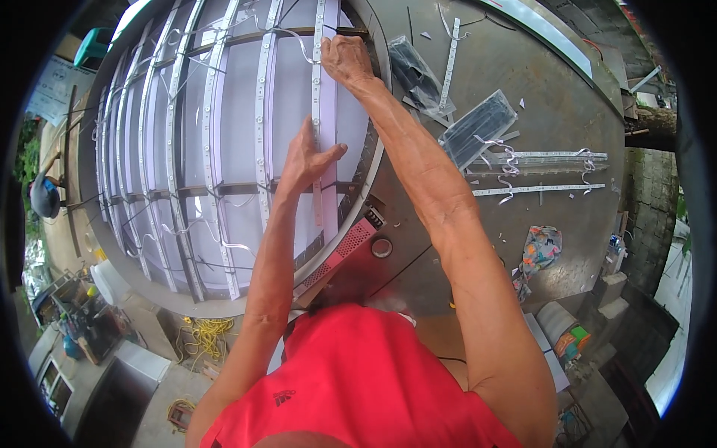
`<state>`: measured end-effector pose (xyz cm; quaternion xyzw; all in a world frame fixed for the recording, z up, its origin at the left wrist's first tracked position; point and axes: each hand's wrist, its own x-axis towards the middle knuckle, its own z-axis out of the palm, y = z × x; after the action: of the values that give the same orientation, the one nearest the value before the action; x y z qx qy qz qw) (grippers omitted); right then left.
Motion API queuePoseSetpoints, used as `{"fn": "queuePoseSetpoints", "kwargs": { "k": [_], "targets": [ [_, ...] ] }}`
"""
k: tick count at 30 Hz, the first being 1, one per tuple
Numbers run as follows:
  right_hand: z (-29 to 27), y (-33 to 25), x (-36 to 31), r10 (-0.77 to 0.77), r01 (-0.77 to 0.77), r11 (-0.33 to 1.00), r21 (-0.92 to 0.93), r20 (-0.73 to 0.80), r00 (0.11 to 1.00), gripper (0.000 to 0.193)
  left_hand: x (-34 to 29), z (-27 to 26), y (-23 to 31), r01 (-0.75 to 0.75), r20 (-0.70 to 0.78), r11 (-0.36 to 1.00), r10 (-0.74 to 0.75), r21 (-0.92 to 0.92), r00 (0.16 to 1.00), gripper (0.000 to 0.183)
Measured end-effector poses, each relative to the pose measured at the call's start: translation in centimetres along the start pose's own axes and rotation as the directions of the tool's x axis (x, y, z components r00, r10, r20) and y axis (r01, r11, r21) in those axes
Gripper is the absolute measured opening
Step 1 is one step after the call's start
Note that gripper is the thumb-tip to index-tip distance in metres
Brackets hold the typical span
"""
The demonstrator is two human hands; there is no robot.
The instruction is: Wiring and securing LED strips into a circular sign frame.
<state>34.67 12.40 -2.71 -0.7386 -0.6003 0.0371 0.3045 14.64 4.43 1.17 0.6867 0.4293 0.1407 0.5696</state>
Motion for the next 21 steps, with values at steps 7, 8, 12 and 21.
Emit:
{"fn": "queuePoseSetpoints", "kwargs": {
  "k": [7, 8, 12, 21],
  "targets": [
    [1.5, 3.7, 0.9, 0.561, -0.643, 0.254, 0.722, 0.432, 0.706, 0.040, 0.9, -1.5, -0.6, 0.234, 0.225, 0.933, -0.174, -0.275, 0.959, 0.074],
    [1.9, 3.7, 0.7, 0.558, -0.639, 0.263, 0.723, 0.426, 0.712, 0.040, 0.5, -1.4, -0.3, 0.225, 0.222, 0.933, -0.165, -0.280, 0.961, 0.074],
    [1.9, 3.9, 1.4, 0.512, -0.622, 0.594, 0.510, 0.357, 0.781, 0.055, 0.4, -0.9, -0.2, 0.220, 0.251, 0.943, -0.156, -0.250, 0.955, 0.061],
    [-1.2, 0.1, 0.8, 0.206, -0.240, 0.966, 0.098, 0.271, 0.940, 0.043, 0.1, -0.7, -1.6, 0.185, 0.256, 0.941, -0.111, -0.285, 0.960, 0.054]
  ]
}}
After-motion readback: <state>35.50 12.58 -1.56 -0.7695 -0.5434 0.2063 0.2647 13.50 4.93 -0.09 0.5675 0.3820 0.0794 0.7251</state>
